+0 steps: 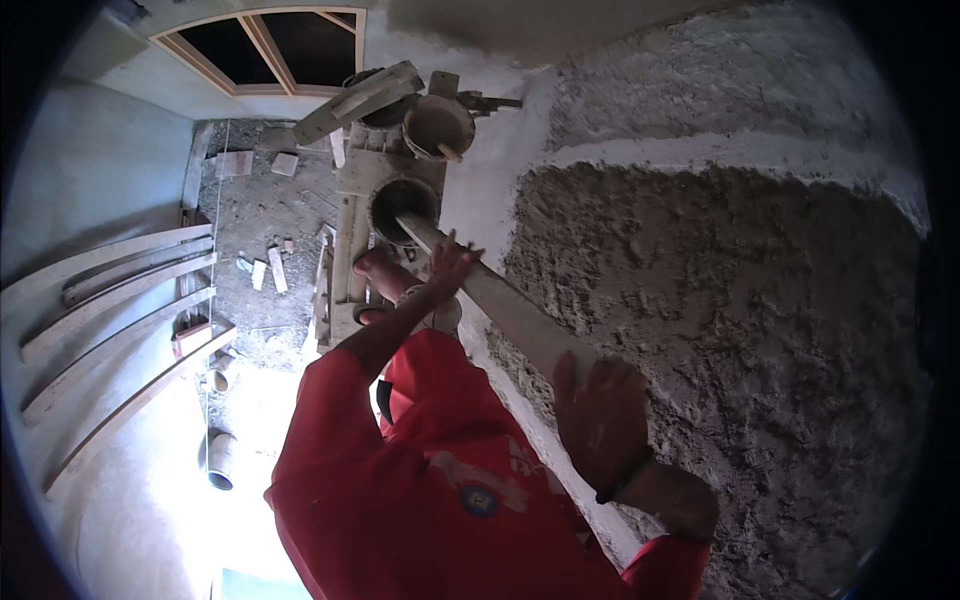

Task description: The person smooths wet plaster onto a wall using a long straight edge and then scoops more plaster from a bucket using a trowel.

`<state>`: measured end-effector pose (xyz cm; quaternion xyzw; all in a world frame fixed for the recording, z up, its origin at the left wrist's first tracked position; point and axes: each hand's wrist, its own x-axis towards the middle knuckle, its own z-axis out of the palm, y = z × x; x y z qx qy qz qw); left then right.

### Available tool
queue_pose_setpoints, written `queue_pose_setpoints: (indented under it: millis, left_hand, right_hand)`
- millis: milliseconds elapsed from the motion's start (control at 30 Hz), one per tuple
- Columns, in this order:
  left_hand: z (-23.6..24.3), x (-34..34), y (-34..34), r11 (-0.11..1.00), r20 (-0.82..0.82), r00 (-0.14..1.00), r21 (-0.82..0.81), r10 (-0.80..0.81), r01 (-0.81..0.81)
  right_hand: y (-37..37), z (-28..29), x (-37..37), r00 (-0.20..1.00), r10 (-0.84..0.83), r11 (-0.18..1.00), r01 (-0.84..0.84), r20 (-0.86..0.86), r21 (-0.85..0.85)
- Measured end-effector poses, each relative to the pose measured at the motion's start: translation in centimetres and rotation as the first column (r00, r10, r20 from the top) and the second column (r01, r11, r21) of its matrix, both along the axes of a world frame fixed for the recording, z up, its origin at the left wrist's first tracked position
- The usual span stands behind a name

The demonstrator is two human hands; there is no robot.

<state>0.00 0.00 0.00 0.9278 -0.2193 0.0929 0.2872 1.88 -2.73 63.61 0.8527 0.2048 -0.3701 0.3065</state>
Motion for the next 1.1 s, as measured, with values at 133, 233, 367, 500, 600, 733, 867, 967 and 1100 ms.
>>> queue_pose_setpoints:
  millis: [133, 233, 367, 500, 600, 733, 867, 967, 1100]
  left_hand:
    - [-2.8, 1.7, 2.7, 0.999, 0.116, 0.993, -0.014, 0.036, -0.035]
    - [-4.8, 3.3, 2.5, 0.950, -0.153, 0.986, 0.313, 0.064, -0.013]
    - [-8.1, 5.6, 2.0, 0.980, -0.713, 0.675, -0.178, -0.188, 0.085]
    - [-14.6, 5.0, 4.3, 0.981, -0.661, 0.726, -0.098, -0.189, 0.166]
    - [-15.6, 6.4, 4.6, 0.960, -0.713, 0.660, -0.068, -0.237, 0.272]
    - [-16.9, 10.8, 4.3, 0.993, -0.937, 0.335, 0.114, 0.104, 0.008]
    - [-15.3, 13.2, 3.0, 0.786, -0.817, 0.017, 0.548, 0.576, -0.285]
    - [-14.9, 14.3, 5.0, 0.794, -0.904, -0.215, 0.428, 0.370, -0.432]
    - [-4.9, 11.5, 2.8, 0.558, -0.823, -0.458, 0.219, -0.334, -0.801]
  right_hand:
    - [-0.4, -0.9, 0.7, 0.997, -0.020, 0.999, 0.023, -0.080, 0.038]
    - [-1.3, -1.3, 1.0, 0.995, -0.052, 0.997, 0.055, -0.080, 0.044]
    - [-1.8, -1.7, 1.5, 0.997, -0.068, 0.998, 0.068, -0.027, 0.019]
    - [-2.8, -2.0, 1.0, 0.989, -0.142, 0.989, 0.141, 0.028, 0.030]
    - [-2.7, -3.3, 2.7, 0.967, -0.253, 0.965, 0.254, 0.030, -0.062]
    - [-4.1, -4.3, 3.4, 0.953, -0.300, 0.951, 0.302, 0.040, -0.063]
    - [-5.7, -4.9, 2.5, 0.931, -0.360, 0.929, 0.363, 0.054, -0.074]
    - [-6.6, -4.2, 1.9, 0.930, -0.360, 0.931, 0.363, 0.071, -0.041]
    - [-6.6, -4.4, 0.4, 0.896, -0.432, 0.895, 0.440, 0.107, -0.069]
